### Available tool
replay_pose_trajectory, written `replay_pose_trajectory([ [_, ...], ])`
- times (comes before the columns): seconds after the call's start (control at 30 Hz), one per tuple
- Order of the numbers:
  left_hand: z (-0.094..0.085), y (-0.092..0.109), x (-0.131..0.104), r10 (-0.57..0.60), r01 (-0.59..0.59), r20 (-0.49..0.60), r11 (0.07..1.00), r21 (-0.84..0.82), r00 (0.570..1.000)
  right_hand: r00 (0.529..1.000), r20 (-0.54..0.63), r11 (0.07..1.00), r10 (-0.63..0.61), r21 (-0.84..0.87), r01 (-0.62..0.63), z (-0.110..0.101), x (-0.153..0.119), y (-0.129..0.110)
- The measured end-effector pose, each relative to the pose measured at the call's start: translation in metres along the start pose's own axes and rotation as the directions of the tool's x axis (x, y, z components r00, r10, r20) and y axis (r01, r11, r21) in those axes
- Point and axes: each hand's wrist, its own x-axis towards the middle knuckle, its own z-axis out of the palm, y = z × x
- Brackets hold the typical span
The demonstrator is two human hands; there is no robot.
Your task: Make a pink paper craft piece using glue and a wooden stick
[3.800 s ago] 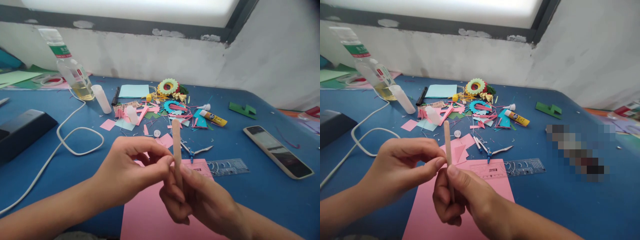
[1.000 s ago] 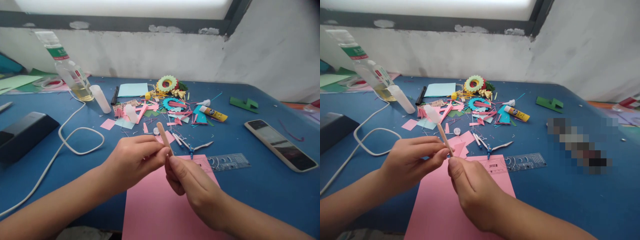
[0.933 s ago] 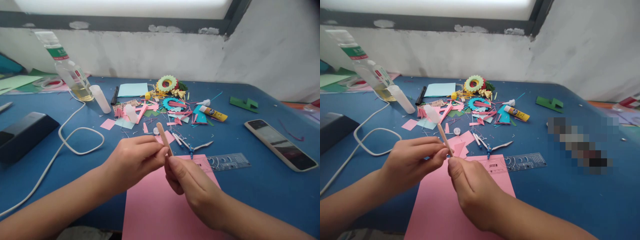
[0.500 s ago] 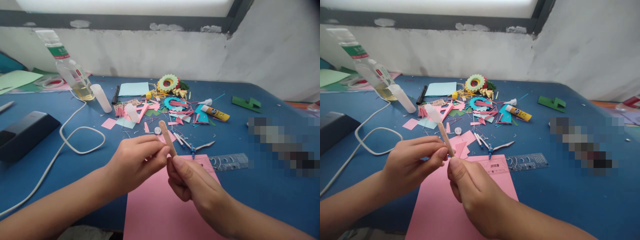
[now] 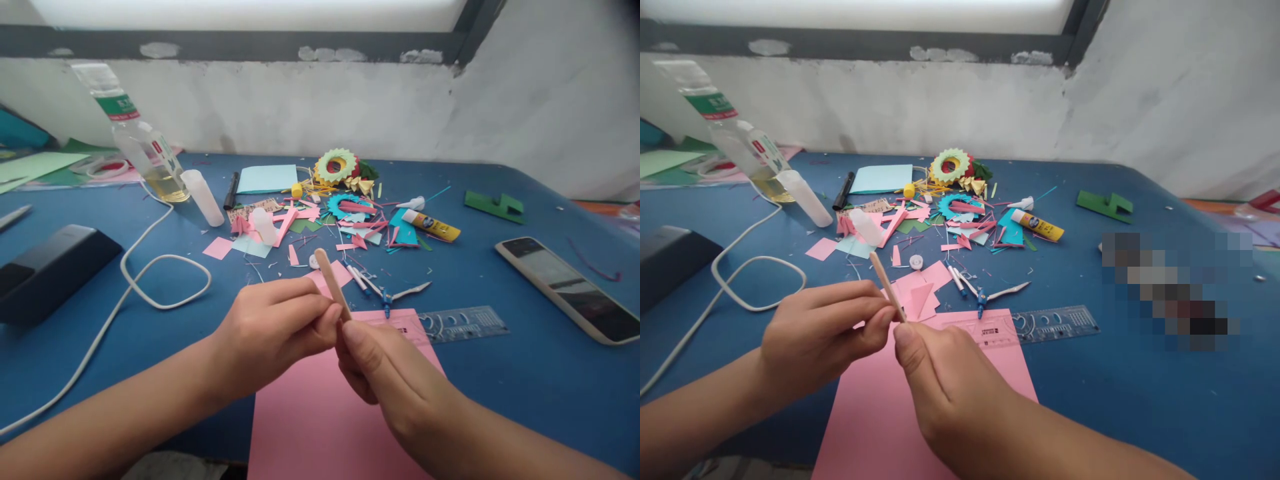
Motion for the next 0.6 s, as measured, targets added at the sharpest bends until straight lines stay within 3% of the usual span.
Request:
replay_pose_trajectory([
  [0.1,0.0002,0.0004,0.0001,-0.029,0.029,0.0,0.999,-0.035,1.0,1.0,-0.005,0.999,-0.01,0.038,0.011,0.0002,-0.0008,-0.0007],
  [0.2,0.0,0.0004,0.0012,-0.061,0.061,-0.002,0.995,-0.079,0.998,0.999,0.044,0.973,0.02,0.228,-0.029,0.0012,-0.0003,-0.0003],
  [0.37,-0.0015,0.0014,0.004,-0.154,0.159,0.045,0.969,-0.191,0.987,0.987,0.156,0.821,0.037,0.558,-0.119,0.0012,0.0007,-0.0006],
  [0.47,-0.0021,0.0031,0.005,-0.18,0.184,0.042,0.958,-0.221,0.983,0.989,0.141,0.816,0.047,0.566,-0.12,0.0015,0.0008,0.0004],
  [0.6,-0.0009,0.0048,0.0052,-0.186,0.174,-0.058,0.97,-0.17,0.981,0.996,0.049,0.877,0.072,0.474,-0.086,0.0042,0.0015,0.0048],
])
